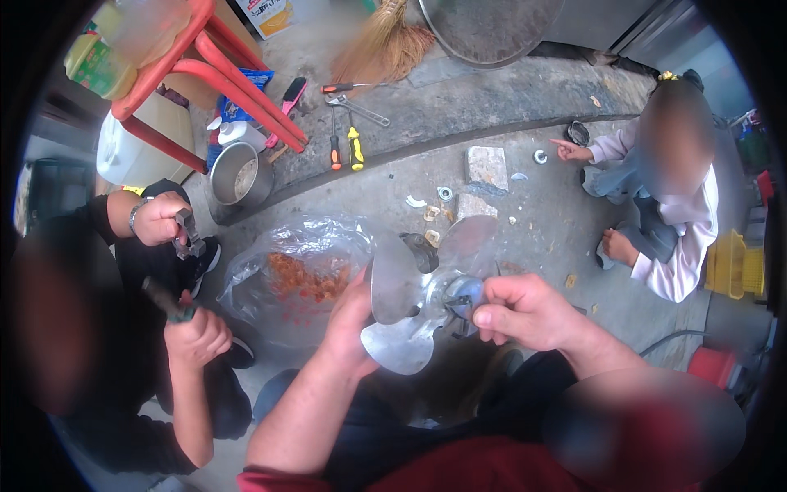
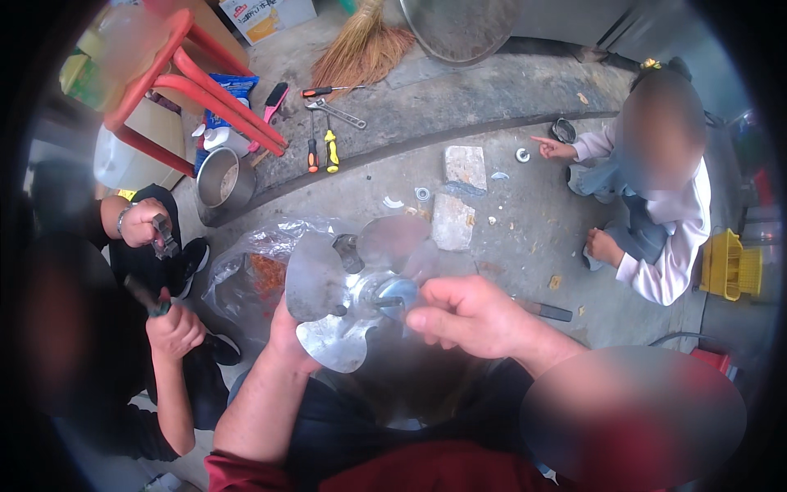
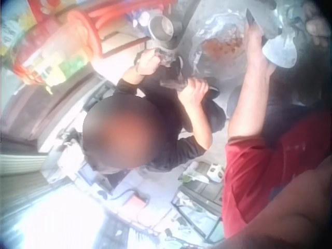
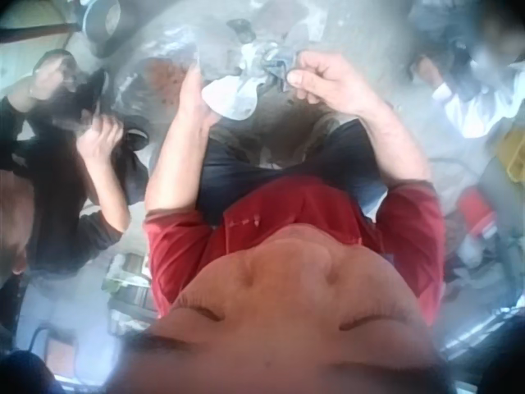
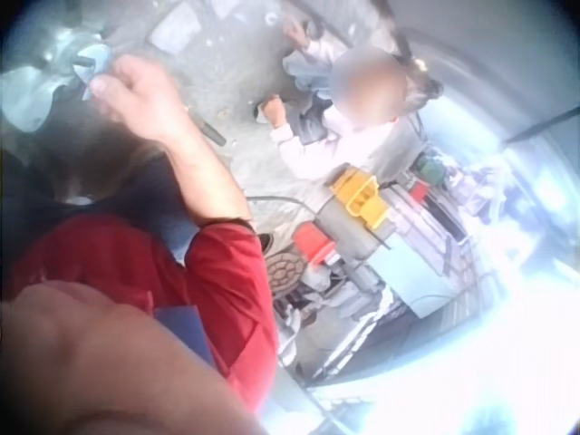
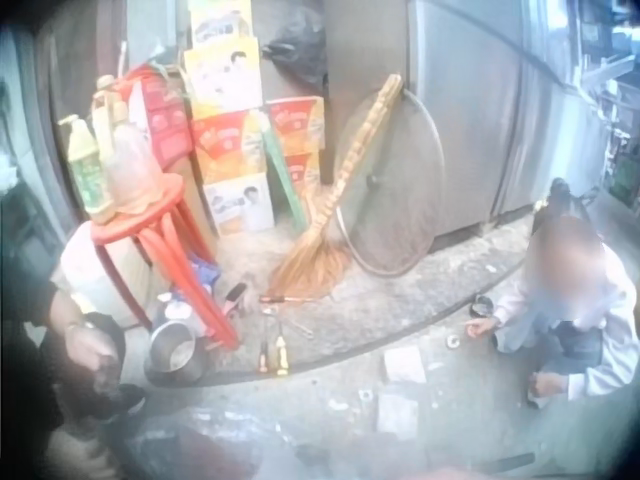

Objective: The person uses pliers to remove a metal ring from a plastic bag and then uses a hammer to break apart a dried food item. They then assemble a metal fan blade onto a central hub, using pliers to tighten a screw. A child is present in the scene.

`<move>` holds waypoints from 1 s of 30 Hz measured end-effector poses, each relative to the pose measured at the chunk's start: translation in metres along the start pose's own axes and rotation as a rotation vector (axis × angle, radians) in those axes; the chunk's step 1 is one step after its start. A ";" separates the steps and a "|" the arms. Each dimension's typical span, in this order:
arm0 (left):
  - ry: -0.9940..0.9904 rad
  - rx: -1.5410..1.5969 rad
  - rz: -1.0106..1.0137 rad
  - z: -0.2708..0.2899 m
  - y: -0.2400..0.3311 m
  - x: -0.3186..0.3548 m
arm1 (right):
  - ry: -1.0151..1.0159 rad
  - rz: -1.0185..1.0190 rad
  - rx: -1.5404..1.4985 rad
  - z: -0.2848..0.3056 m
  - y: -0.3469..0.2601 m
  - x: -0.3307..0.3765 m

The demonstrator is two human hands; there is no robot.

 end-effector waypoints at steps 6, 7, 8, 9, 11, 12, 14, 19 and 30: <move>0.080 -0.004 0.057 -0.001 -0.003 0.003 | -0.039 0.004 -0.048 -0.001 0.003 0.006; 0.071 -0.002 0.059 -0.001 -0.003 0.003 | -0.052 0.006 -0.043 -0.001 0.003 0.006; 0.063 0.000 0.061 0.000 -0.003 0.003 | -0.064 0.007 -0.039 -0.001 0.003 0.006; 0.054 0.002 0.063 -0.001 -0.004 0.003 | -0.078 0.008 -0.035 -0.002 0.004 0.006; 0.057 0.016 0.078 0.000 -0.005 0.004 | -0.103 0.001 -0.052 -0.002 0.006 0.006; 0.058 0.023 0.086 0.000 -0.005 0.005 | -0.115 -0.003 -0.061 -0.003 0.007 0.006; 0.033 0.003 0.085 -0.003 -0.005 0.005 | -0.111 -0.004 -0.094 -0.006 0.011 0.004; 0.011 0.014 0.095 -0.002 -0.008 0.002 | -0.104 -0.053 -0.040 -0.010 0.011 0.003; 0.048 -0.024 0.092 -0.004 -0.004 0.012 | -0.168 0.028 0.086 -0.013 0.001 0.012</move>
Point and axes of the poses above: each hand's wrist, its own x-axis away from the middle knuckle, its own z-axis out of the back of the hand, y = z × x, the point moved 9 cm from there along -x, towards the middle knuckle, and after that the axes turned 2 degrees about -z, right-handed, at the moved point
